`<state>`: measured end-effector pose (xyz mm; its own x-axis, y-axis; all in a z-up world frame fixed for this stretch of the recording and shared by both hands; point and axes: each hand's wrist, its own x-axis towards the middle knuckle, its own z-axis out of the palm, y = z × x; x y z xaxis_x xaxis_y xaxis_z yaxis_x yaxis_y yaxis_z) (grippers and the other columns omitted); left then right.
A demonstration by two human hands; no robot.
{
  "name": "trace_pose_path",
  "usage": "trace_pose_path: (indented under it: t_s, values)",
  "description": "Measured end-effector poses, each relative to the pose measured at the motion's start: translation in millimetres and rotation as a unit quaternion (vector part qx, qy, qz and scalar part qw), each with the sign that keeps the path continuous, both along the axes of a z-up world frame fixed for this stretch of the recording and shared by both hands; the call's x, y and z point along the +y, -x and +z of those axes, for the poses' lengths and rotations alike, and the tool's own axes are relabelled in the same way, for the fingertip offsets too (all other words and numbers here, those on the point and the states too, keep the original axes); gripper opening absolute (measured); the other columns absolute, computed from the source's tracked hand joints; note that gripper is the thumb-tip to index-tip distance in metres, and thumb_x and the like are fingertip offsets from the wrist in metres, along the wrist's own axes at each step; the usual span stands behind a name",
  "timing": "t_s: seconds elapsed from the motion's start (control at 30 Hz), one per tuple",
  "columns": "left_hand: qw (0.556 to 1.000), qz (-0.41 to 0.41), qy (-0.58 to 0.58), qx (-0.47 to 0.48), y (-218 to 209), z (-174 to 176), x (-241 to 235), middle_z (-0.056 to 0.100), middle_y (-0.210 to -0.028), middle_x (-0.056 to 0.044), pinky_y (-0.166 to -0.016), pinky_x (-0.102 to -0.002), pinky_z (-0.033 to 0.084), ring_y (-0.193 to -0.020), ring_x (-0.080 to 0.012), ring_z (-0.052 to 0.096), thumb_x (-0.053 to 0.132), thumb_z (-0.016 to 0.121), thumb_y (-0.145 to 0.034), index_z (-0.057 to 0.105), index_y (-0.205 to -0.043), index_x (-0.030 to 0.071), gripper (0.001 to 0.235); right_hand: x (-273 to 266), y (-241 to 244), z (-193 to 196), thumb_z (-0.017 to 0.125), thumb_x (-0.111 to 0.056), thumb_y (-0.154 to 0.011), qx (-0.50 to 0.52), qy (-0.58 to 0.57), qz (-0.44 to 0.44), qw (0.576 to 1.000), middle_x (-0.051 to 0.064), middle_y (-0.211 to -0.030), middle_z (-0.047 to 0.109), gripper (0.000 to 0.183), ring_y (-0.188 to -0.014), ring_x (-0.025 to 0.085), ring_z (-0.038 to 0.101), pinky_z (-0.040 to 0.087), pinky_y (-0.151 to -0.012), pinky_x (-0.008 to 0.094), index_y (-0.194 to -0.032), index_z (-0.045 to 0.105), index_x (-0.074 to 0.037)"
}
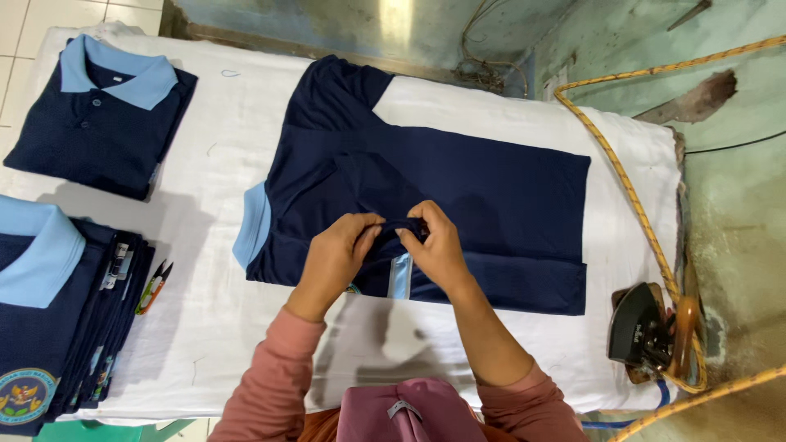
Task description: The person irons a long-sleeved shirt on an ironing board, then folds the sleeves and body of the shirt into a square.
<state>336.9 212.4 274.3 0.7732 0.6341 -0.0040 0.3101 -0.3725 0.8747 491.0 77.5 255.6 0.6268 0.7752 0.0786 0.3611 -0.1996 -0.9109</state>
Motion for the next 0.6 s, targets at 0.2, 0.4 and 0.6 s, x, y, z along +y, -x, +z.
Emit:
trace_pose_path:
  t_s: [0.2,0.4,0.6]
  values:
    - [0.96,-0.107,-0.257,0.038,24.6,17.3,-12.7,0.07,-0.105,-0.003,-0.083,-0.031,0.062,-0.089,-0.0229,0.073,0.004,0.067,-0.091,0.066,-0.127,0.016,0.038,-9.1,17.8,56.2,0.059,0.005,-0.088,-0.099,-0.022,0.013,0.995,0.002,-0.083,0.069,0.034,-0.068,0.016,0.058,0.056,-0.068,0.028,-0.108,0.078,-0.015]
    - [0.961,-0.11,-0.158,0.197,28.6,35.5,-18.1,0.058,-0.118,-0.005,-0.063,-0.045,0.066,-0.065,-0.0382,0.074,0.002,0.066,-0.088,0.048,-0.124,0.023,0.046,-29.0,8.5,15.2,0.063,0.007,-0.083,-0.073,0.03,-0.063,0.995,0.006,-0.076,0.064,0.04,-0.06,0.019,0.062,0.054,-0.057,0.03,-0.104,0.084,-0.02]
    - [0.908,-0.052,0.416,0.003,34.3,19.6,-7.1,0.067,-0.1,-0.011,-0.083,-0.032,0.065,-0.089,-0.0196,0.075,-0.001,0.066,-0.093,0.071,-0.115,-0.004,0.023,-35.2,2.4,17.2,0.055,0.006,-0.088,0.421,-0.026,-0.052,0.905,0.018,-0.073,0.073,0.036,-0.06,0.022,0.074,0.065,-0.052,0.028,-0.119,0.074,0.005]
